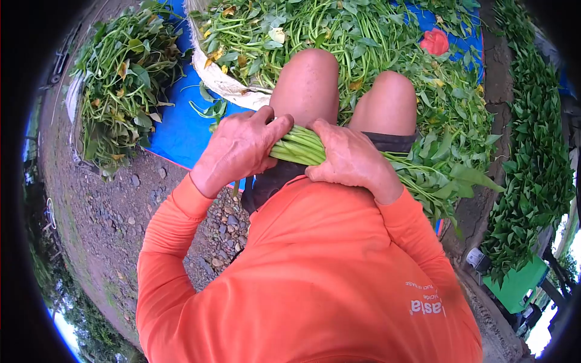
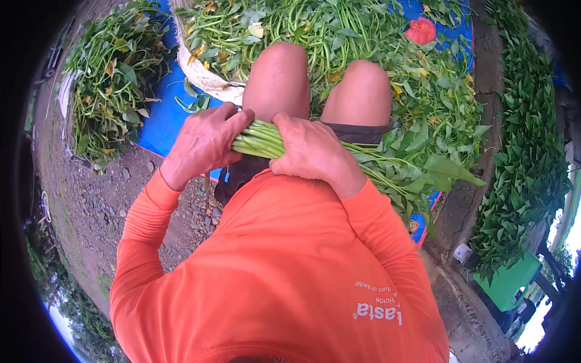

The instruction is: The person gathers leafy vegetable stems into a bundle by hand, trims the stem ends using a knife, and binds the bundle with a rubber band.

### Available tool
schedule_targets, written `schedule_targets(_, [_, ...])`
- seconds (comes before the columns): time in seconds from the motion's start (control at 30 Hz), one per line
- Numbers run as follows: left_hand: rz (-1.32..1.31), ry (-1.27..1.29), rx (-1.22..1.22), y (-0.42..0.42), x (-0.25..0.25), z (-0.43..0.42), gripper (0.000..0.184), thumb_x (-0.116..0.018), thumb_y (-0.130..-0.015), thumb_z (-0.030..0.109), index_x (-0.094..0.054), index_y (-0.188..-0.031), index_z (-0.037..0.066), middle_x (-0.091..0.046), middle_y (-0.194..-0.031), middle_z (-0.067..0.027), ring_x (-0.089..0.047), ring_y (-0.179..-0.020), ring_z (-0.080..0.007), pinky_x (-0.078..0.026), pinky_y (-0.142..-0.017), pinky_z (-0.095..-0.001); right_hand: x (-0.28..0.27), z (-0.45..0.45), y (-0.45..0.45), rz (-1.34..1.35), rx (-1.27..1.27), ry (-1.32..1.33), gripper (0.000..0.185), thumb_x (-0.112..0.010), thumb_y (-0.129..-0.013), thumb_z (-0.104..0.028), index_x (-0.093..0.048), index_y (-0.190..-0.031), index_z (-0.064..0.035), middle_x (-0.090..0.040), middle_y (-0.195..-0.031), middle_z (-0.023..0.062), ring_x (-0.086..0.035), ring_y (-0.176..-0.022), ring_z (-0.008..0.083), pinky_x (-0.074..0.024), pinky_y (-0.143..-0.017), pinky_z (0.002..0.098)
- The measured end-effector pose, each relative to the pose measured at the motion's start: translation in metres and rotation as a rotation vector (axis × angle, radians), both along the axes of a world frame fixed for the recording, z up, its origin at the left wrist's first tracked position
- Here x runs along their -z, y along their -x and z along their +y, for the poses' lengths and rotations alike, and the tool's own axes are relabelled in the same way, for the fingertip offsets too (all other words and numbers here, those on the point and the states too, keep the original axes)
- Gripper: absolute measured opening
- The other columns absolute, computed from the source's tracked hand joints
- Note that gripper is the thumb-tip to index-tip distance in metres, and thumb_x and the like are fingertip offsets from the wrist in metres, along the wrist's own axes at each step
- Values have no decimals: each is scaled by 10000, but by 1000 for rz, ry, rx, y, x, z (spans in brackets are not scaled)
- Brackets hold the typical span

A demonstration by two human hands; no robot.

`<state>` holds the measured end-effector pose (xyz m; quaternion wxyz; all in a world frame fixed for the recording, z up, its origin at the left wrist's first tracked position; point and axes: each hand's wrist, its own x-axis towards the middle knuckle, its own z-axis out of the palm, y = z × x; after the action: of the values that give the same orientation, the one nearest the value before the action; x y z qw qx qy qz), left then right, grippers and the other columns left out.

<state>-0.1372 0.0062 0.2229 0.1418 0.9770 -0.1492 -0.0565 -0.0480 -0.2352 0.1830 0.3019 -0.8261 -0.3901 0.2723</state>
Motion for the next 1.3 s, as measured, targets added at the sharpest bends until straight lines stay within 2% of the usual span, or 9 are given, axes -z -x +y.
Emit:
schedule_targets(0.4, [-593, -228, 207, -78, 55, 40, 546, -791, -824, 270, -623, -1339, 204, -623, -1196, -56, -629, -1131, -269, -455, -1041, -460, 25, 11, -18, -487, 321, -122, 455, -780, -821, -169, -561, -1173, 17, -726, -981, 281, -714, -949, 506, -566, -837, 588])
schedule_targets(0.53, [-555, -137, 215, -94, 88, 65, 618, -793, -827, 354, -613, -1404, 223, -608, -1281, -74, -605, -1204, -294, -441, -1069, -471, 20, 34, -31, -167, 302, 179, 530, -783, -786, -168, -531, -1202, 41, -733, -969, 307, -723, -953, 503, -572, -849, 578])
schedule_targets(0.67, [-612, -227, 55, -71, 15, 25, 815, -926, -721, 382, -572, -1425, 178, -598, -1404, -123, -588, -1319, -328, -423, -1140, -498, 14, 20, -45, -28, 324, 137, 674, -769, -752, -163, -504, -1333, 51, -741, -981, 308, -732, -943, 492, -584, -846, 536])
schedule_targets(0.73, [-670, 28, 42, -34, 1, 18, 920, -954, -718, 375, -536, -1489, 99, -586, -1471, -159, -569, -1378, -366, -409, -1186, -492, 5, 11, -53, 39, 349, 95, 742, -769, -742, -167, -488, -1394, 47, -747, -1002, 302, -739, -948, 481, -589, -845, 512])
schedule_targets(0.87, [496, 951, -375, -4, 8, -57, 780, -883, -897, 383, -557, -1472, -31, -595, -1469, -203, -564, -1408, -300, -445, -1197, -394, -35, 1, -64, 8, 400, 12, 837, -800, -741, -182, -462, -1480, 20, -759, -1048, 286, -756, -991, 451, -596, -860, 482])
schedule_targets(0.97, [-153, 1852, -374, -73, 30, -92, 723, -857, -932, 369, -556, -1447, -38, -677, -1323, -102, -631, -1267, -229, -494, -1121, -379, -86, 15, -55, -109, 375, -96, 904, -830, -762, -190, -426, -1551, -10, -762, -1104, 281, -760, -1049, 437, -600, -887, 471])
schedule_targets(1.13, [-453, 1732, -149, -124, -96, -64, 618, -896, -856, 334, -641, -1311, 4, -679, -1181, -53, -633, -1059, -169, -527, -955, -344, -153, 47, -54, -533, 350, -539, 1020, -830, -829, -162, -277, -1679, -57, -678, -1355, 302, -725, -1121, 476, -592, -928, 522])
schedule_targets(1.17, [-474, 1593, -159, -120, -121, -50, 596, -901, -839, 309, -653, -1290, 9, -684, -1159, -46, -635, -1040, -165, -532, -945, -344, -157, 55, -55, -523, 326, -611, 1038, -848, -812, -147, -273, -1672, -66, -507, -1556, 336, -620, -1302, 510, -571, -981, 539])
schedule_targets(1.3, [-333, 1289, -93, -109, -206, -15, 546, -870, -771, 142, -667, -1257, 1, -711, -1084, -48, -638, -956, -135, -549, -885, -322, -181, 75, -42, -552, 97, -787, 886, -865, -845, -259, -404, -1538, 44, -527, -1472, 343, -604, -1269, 512, -500, -1086, 527])
